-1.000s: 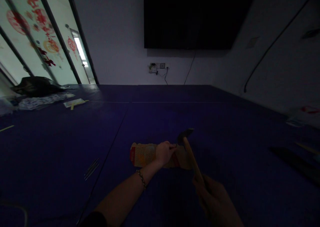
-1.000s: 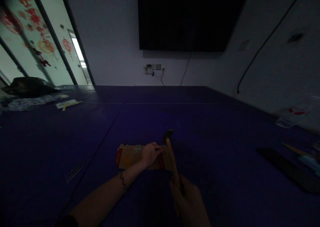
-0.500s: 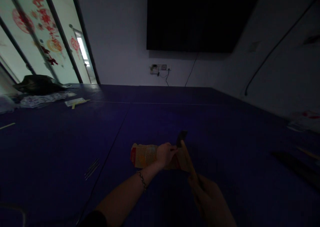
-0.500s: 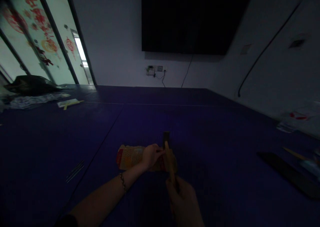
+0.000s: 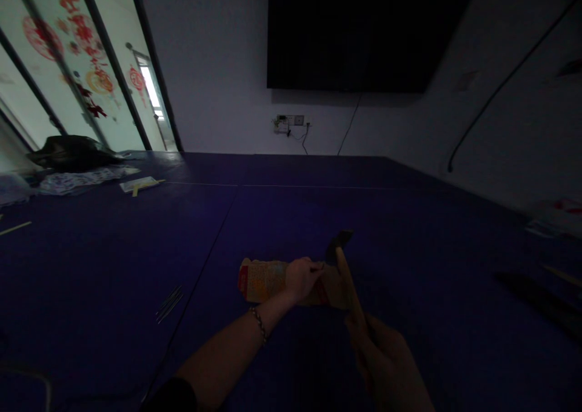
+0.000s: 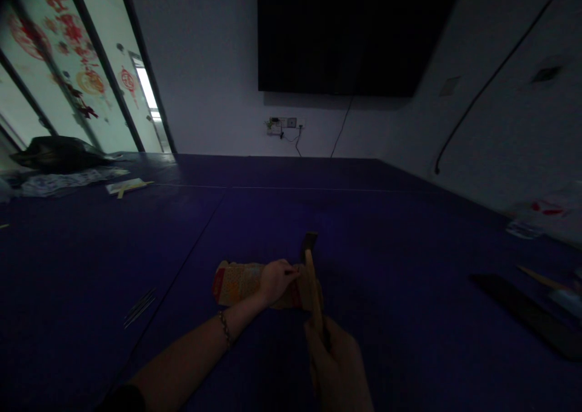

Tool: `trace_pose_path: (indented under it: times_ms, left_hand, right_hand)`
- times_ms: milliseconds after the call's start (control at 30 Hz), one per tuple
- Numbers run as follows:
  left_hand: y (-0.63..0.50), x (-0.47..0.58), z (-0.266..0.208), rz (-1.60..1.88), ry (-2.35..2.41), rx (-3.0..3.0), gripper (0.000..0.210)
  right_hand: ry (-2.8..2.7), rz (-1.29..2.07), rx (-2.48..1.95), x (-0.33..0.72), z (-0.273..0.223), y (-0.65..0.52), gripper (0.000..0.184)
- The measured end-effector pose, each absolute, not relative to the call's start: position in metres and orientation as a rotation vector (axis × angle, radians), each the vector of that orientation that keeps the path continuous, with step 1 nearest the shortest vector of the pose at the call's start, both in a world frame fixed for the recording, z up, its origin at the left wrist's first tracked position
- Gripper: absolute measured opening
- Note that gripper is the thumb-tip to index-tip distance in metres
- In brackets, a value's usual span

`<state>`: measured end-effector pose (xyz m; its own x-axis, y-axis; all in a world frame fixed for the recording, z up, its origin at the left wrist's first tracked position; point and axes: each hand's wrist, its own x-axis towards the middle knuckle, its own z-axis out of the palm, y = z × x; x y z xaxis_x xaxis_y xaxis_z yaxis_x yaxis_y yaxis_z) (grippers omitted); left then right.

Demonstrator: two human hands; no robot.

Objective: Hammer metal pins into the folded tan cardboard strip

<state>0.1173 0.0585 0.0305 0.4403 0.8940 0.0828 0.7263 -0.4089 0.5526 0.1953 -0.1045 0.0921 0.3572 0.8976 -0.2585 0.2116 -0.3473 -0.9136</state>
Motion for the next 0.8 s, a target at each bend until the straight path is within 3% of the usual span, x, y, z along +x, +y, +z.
trace_pose_path:
  times_ms: [433,600,800]
  left_hand:
    - [0.058,0.116,0.031,0.542,1.347,2.26,0.023]
    - [0.058,0.117,0.031,0.553,1.345,2.228,0.023]
    - [0.057,0.116,0.03,0.571,1.383,2.195,0.023]
  right_hand:
    - [-0.988,0.972,-1.827,0.195,0.103,-0.104,0.034]
    - [-0.971,0.982,-1.411,0.224,0.104,-0.071,0.035]
    - [-0.807,1.347,-0.981,0.29,0.082,-0.005,0.046]
